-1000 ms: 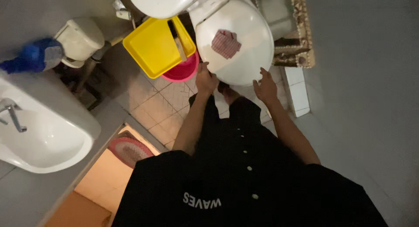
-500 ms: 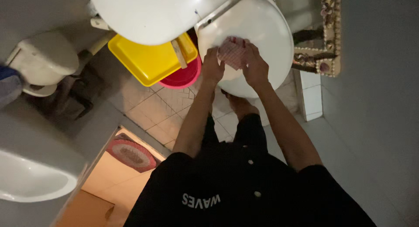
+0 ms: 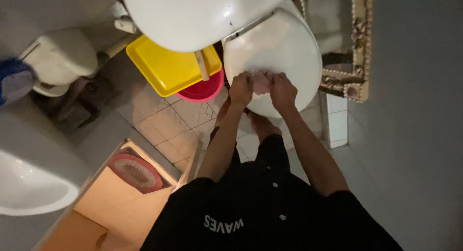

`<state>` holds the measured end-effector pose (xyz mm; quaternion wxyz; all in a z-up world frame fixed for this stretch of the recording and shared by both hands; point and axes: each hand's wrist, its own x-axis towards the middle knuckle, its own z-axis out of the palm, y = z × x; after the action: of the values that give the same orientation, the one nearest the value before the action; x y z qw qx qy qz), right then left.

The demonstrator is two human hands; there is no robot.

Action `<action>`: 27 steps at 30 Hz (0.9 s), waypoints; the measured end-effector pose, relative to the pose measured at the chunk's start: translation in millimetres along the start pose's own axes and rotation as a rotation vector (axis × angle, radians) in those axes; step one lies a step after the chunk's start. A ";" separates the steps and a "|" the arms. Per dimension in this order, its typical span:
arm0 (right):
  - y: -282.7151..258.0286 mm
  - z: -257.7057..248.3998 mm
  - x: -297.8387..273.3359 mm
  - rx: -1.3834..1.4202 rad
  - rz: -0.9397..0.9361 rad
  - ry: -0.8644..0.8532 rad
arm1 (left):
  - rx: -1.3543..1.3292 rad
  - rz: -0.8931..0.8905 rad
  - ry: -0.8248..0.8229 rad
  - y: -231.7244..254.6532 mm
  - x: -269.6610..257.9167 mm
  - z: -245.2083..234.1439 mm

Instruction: The person cleans a sink and a toilet by hand using a cloth and a spray bottle.

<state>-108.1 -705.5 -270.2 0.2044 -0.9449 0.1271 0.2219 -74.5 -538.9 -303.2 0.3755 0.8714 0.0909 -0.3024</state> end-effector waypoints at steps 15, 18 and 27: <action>-112.8 -180.2 -129.3 0.021 -0.357 0.307 | -0.400 0.374 0.276 100.8 -179.5 -147.4; -145.9 -215.3 -113.8 0.020 -0.478 0.359 | -0.408 0.338 0.360 112.8 -184.9 -179.2; -260.4 -294.3 -39.4 -0.136 -0.604 0.363 | -0.540 0.413 0.580 147.5 -119.8 -283.2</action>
<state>51.9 -599.7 75.0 0.1717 -0.9753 -0.1386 -0.0118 16.4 -433.2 8.1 0.6011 0.7907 0.0922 0.0706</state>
